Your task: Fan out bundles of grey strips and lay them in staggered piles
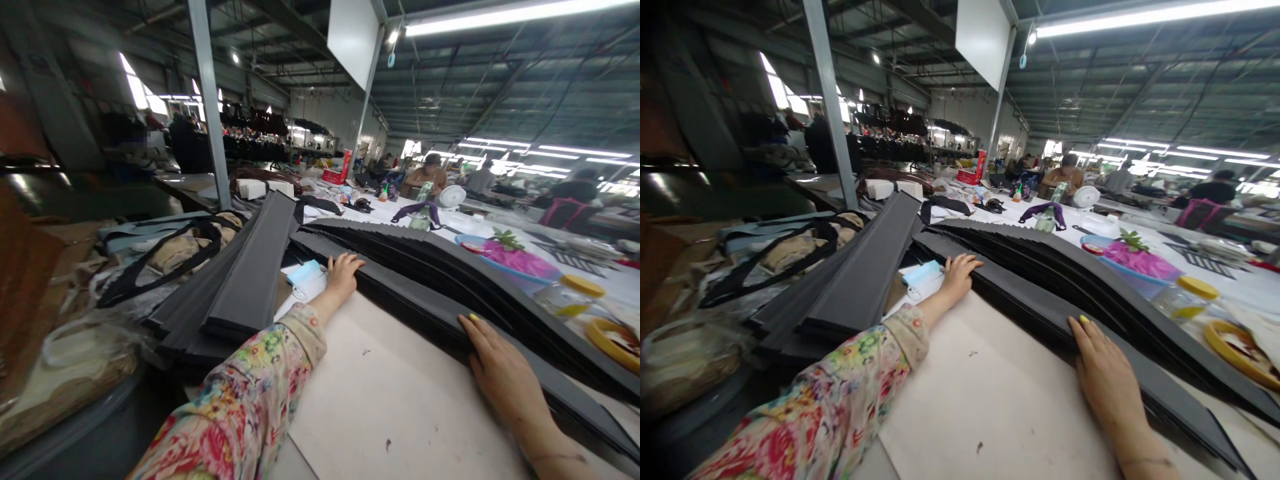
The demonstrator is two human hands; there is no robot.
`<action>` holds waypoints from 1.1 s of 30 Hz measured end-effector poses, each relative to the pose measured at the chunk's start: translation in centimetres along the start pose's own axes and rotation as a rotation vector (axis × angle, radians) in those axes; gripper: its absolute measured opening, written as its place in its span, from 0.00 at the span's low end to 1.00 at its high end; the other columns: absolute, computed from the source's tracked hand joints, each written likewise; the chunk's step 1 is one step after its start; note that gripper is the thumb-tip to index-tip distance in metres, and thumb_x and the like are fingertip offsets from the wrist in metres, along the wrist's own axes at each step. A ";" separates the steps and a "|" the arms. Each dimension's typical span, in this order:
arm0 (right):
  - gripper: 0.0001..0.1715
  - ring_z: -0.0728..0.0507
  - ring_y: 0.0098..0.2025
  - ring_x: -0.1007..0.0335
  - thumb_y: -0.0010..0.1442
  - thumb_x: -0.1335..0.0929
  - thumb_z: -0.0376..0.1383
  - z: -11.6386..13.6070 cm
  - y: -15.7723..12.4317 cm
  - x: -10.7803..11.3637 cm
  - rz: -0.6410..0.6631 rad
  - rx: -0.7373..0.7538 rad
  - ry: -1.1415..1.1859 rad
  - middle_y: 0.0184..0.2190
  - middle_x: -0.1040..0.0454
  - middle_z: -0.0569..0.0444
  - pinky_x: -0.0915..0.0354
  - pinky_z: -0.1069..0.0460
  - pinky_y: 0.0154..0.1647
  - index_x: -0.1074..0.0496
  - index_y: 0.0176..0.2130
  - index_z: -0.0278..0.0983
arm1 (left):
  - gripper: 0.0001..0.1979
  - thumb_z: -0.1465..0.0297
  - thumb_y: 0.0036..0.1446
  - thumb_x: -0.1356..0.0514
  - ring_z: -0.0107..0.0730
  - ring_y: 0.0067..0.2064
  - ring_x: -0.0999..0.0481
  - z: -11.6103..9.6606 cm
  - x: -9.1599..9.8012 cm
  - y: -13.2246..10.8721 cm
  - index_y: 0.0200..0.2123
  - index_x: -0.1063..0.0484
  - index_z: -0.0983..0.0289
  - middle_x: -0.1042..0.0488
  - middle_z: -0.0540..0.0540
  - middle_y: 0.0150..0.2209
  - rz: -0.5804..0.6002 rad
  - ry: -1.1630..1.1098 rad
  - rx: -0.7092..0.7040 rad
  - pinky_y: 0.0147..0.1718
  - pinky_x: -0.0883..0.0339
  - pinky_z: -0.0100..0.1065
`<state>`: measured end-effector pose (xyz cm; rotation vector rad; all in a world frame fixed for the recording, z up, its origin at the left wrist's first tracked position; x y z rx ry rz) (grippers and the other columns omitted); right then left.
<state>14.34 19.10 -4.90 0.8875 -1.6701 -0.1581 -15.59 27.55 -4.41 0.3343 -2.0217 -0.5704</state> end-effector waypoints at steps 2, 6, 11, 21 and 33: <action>0.29 0.36 0.55 0.41 0.56 0.43 0.29 -0.1 0.2 -0.1 0.009 -0.021 0.034 0.54 0.39 0.40 0.42 0.43 0.54 0.45 0.57 0.31 | 0.29 0.82 0.45 0.53 0.35 0.60 0.49 0.1 0.0 0.2 0.50 0.35 0.53 0.38 0.48 0.55 0.010 0.019 0.013 0.58 0.65 0.52; 0.29 0.35 0.57 0.45 0.56 0.44 0.29 -0.3 0.9 -0.1 0.084 -0.132 0.246 0.56 0.41 0.39 0.45 0.39 0.55 0.43 0.57 0.32 | 0.29 0.80 0.46 0.53 0.34 0.59 0.47 -0.1 0.0 0.5 0.51 0.36 0.53 0.38 0.48 0.55 0.061 0.050 0.025 0.58 0.63 0.51; 0.30 0.37 0.61 0.53 0.56 0.41 0.34 0.3 0.9 0.8 0.236 -0.253 0.498 0.59 0.46 0.40 0.52 0.39 0.58 0.45 0.58 0.32 | 0.25 0.75 0.48 0.50 0.48 0.59 0.47 -0.5 0.7 0.4 0.52 0.36 0.59 0.40 0.57 0.57 0.173 0.034 0.001 0.54 0.61 0.60; 0.32 0.36 0.62 0.57 0.55 0.36 0.49 -0.2 0.9 0.4 0.154 -0.427 0.760 0.60 0.46 0.52 0.61 0.38 0.60 0.42 0.56 0.40 | 0.21 0.69 0.53 0.52 0.44 0.59 0.45 -12.3 -0.1 -2.2 0.51 0.37 0.62 0.41 0.57 0.58 0.105 0.026 -0.513 0.56 0.53 0.51; 0.31 0.43 0.53 0.39 0.61 0.48 0.53 -11.3 -6.9 6.7 -0.106 -0.887 1.636 0.53 0.37 0.48 0.44 0.40 0.53 0.41 0.54 0.40 | 0.15 0.67 0.58 0.53 0.39 0.48 0.32 -17.7 -4.8 -9.7 0.43 0.29 0.59 0.29 0.55 0.45 0.589 -0.320 -0.757 0.50 0.41 0.40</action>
Point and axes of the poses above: each hand's wrist, its own y-axis towards the middle knuckle, its own x-axis out of the back of the hand, z = x × y, the point moved 5 cm from there along y, towards the middle knuckle
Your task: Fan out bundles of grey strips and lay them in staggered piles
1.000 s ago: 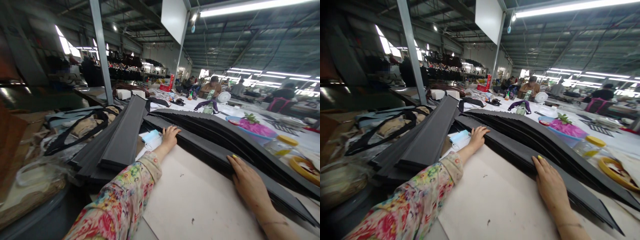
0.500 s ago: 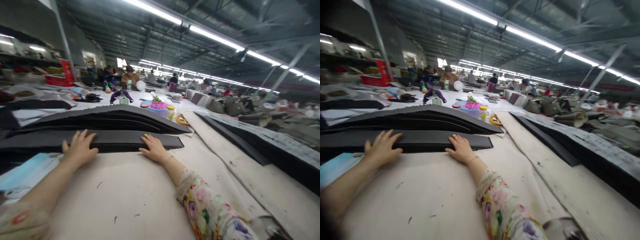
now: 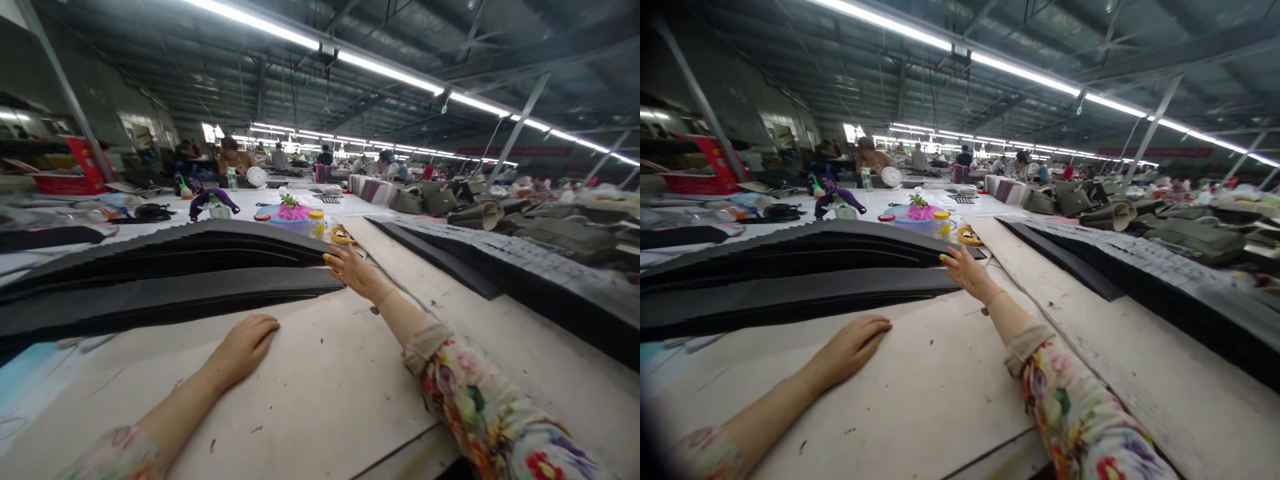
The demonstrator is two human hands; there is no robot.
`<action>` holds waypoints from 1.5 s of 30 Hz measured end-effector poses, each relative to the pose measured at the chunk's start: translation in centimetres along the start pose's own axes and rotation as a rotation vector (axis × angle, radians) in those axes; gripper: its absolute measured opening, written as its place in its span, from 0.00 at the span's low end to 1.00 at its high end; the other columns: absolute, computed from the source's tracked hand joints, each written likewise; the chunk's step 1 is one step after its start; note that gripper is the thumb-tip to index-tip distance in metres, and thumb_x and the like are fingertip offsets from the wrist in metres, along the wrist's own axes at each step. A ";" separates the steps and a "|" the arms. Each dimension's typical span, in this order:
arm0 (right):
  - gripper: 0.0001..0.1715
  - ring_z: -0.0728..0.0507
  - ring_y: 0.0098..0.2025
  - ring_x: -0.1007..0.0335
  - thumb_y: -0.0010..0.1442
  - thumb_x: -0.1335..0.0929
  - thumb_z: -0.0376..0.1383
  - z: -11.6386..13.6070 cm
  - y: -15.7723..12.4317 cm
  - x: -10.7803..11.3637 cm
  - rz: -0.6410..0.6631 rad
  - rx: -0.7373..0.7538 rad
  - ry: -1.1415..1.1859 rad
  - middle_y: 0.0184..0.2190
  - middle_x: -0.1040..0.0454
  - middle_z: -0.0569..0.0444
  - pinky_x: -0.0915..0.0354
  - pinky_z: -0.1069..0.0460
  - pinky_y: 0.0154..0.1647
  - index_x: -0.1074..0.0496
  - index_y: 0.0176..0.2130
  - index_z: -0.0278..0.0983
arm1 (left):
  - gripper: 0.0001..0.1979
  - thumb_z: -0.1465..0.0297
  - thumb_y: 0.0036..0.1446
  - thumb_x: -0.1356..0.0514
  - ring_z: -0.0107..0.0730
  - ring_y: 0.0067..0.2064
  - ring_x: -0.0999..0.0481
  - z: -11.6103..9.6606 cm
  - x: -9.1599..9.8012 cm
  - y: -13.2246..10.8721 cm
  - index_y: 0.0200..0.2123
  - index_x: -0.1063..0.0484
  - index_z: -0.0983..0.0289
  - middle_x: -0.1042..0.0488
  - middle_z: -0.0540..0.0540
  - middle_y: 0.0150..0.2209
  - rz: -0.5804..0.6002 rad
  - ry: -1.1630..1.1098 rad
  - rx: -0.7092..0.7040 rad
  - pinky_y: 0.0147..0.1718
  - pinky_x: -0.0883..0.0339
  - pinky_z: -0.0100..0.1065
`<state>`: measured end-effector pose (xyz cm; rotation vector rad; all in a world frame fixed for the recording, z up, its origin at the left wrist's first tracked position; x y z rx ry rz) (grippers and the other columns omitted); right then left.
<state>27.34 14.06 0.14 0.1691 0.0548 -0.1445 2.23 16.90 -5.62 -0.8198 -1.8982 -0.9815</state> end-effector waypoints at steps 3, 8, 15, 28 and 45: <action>0.35 0.45 0.53 0.39 0.59 0.52 0.56 0.5 -3.0 1.8 0.025 -0.047 0.176 0.55 0.37 0.49 0.44 0.43 0.54 0.44 0.55 0.42 | 0.15 0.67 0.57 0.52 0.38 0.47 0.32 -0.2 0.3 0.1 0.42 0.29 0.59 0.28 0.55 0.44 -0.015 -0.008 0.008 0.50 0.41 0.40; 0.35 0.45 0.51 0.36 0.59 0.52 0.57 -1.0 -5.8 2.1 -0.009 -0.063 0.372 0.55 0.37 0.49 0.41 0.45 0.52 0.43 0.55 0.41 | 0.14 0.65 0.56 0.51 0.40 0.46 0.32 -0.9 -0.1 0.4 0.39 0.28 0.60 0.28 0.56 0.42 -0.022 -0.046 0.044 0.50 0.42 0.41; 0.36 0.46 0.50 0.35 0.59 0.52 0.56 -2.4 -6.1 1.7 0.018 -0.074 0.466 0.48 0.29 0.49 0.45 0.46 0.54 0.38 0.52 0.39 | 0.19 0.54 0.47 0.44 0.41 0.39 0.28 -5.5 -2.3 6.4 0.36 0.28 0.62 0.25 0.56 0.36 -0.097 -0.567 0.358 0.41 0.37 0.37; 0.36 0.45 0.46 0.33 0.60 0.52 0.55 -3.5 -5.3 1.1 0.064 -0.084 0.263 0.39 0.25 0.51 0.47 0.43 0.54 0.33 0.48 0.37 | 0.25 0.50 0.39 0.38 0.29 0.29 0.29 -6.9 -7.0 11.0 0.32 0.28 0.66 0.27 0.52 0.27 -0.208 -0.994 0.426 0.29 0.37 0.28; 0.28 0.44 0.53 0.39 0.60 0.43 0.50 -1.8 -7.0 0.2 -0.037 0.112 0.030 0.53 0.34 0.49 0.43 0.44 0.54 0.39 0.54 0.40 | 0.11 0.66 0.44 0.37 0.21 0.25 0.31 -8.9 -7.1 9.8 0.30 0.33 0.65 0.29 0.49 0.26 -0.210 -1.550 0.625 0.23 0.39 0.22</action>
Point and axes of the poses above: each hand's wrist, its own y-axis towards the middle knuckle, its own x-axis out of the back of the hand, z = x × y, the point moved 5 cm from there along y, towards the middle knuckle
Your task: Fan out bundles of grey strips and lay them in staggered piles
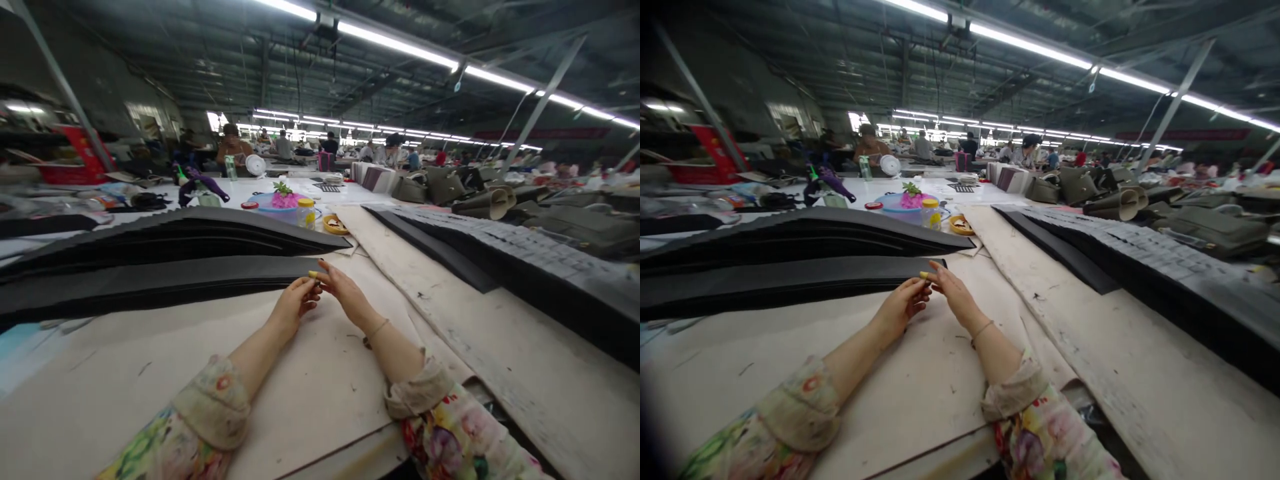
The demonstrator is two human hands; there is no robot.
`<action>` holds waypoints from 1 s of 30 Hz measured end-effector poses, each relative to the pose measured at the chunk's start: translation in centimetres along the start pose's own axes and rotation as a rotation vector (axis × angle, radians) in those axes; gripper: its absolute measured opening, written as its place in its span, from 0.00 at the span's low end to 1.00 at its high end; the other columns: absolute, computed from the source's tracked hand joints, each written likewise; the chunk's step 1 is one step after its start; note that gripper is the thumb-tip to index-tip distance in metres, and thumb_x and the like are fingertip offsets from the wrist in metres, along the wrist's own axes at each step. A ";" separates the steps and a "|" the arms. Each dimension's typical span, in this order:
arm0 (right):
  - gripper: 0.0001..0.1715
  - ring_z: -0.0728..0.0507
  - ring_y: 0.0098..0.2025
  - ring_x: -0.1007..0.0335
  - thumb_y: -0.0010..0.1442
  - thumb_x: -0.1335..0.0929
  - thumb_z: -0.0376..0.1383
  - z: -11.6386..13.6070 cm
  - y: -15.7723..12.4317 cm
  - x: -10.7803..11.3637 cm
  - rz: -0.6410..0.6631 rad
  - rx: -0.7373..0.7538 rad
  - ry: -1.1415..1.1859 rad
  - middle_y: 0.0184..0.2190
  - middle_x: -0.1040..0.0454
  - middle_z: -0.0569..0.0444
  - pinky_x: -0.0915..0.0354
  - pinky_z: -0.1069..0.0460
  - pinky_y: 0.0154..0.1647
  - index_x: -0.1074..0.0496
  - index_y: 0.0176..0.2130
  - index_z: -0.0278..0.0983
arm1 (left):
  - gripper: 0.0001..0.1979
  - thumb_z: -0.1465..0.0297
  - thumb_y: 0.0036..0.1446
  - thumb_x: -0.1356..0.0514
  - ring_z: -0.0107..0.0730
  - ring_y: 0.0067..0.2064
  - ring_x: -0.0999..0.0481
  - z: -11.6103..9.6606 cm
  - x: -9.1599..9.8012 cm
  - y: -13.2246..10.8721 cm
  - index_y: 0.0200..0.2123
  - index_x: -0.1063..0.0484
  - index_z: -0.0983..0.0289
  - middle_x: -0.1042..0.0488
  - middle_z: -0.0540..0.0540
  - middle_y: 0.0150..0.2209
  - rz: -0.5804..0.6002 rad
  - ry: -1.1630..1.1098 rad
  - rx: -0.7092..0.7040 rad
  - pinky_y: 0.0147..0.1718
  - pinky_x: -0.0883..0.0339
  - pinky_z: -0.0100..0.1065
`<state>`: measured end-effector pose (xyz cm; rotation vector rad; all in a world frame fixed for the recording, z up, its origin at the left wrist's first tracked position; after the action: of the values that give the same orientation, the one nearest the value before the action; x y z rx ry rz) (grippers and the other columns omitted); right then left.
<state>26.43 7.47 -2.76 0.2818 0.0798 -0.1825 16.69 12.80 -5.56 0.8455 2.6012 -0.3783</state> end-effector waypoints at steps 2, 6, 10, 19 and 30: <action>0.29 0.44 0.51 0.36 0.60 0.42 0.50 -0.1 0.1 0.0 -0.017 0.011 -0.001 0.48 0.30 0.49 0.42 0.44 0.53 0.40 0.55 0.39 | 0.08 0.69 0.46 0.39 0.21 0.24 0.31 0.1 -0.2 -0.1 0.30 0.33 0.65 0.29 0.49 0.25 0.005 -0.066 0.037 0.22 0.38 0.22; 0.28 0.45 0.48 0.34 0.57 0.38 0.49 -0.2 0.0 -0.2 -0.037 0.057 -0.030 0.45 0.27 0.51 0.42 0.45 0.54 0.37 0.53 0.40 | 0.02 0.73 0.51 0.44 0.20 0.21 0.32 0.2 -0.8 -0.3 0.30 0.33 0.66 0.31 0.49 0.23 0.036 -0.276 0.157 0.19 0.39 0.21; 0.26 0.45 0.48 0.34 0.57 0.38 0.50 0.0 -0.2 -0.4 -0.039 0.097 -0.067 0.44 0.27 0.53 0.43 0.45 0.54 0.35 0.52 0.41 | 0.05 0.76 0.52 0.49 0.20 0.19 0.35 -0.1 -1.4 -0.8 0.28 0.34 0.67 0.35 0.49 0.20 0.095 -0.355 0.280 0.16 0.42 0.21; 0.23 0.43 0.49 0.35 0.57 0.38 0.49 0.1 -0.6 -1.0 -0.007 0.079 -0.110 0.44 0.27 0.53 0.45 0.44 0.55 0.31 0.48 0.41 | 0.05 0.77 0.49 0.48 0.19 0.17 0.39 0.3 -1.4 -1.2 0.22 0.36 0.68 0.38 0.50 0.18 0.126 -0.270 0.365 0.12 0.49 0.19; 0.27 0.43 0.52 0.37 0.58 0.43 0.53 -0.5 0.4 1.4 -0.144 -0.004 -0.047 0.53 0.35 0.54 0.41 0.44 0.52 0.39 0.53 0.47 | 0.05 0.71 0.48 0.40 0.17 0.22 0.35 0.8 -0.3 -0.1 0.30 0.30 0.66 0.32 0.50 0.26 0.079 -0.022 0.119 0.18 0.47 0.19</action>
<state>27.87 7.75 -3.30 0.2678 0.0541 -0.3313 17.08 12.28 -6.13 0.9754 2.5361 -0.5217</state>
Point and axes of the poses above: each hand's wrist, its own y-axis towards the middle knuckle, its own x-axis out of the back of the hand, z = x × y, the point moved 5 cm from there along y, towards the middle knuckle
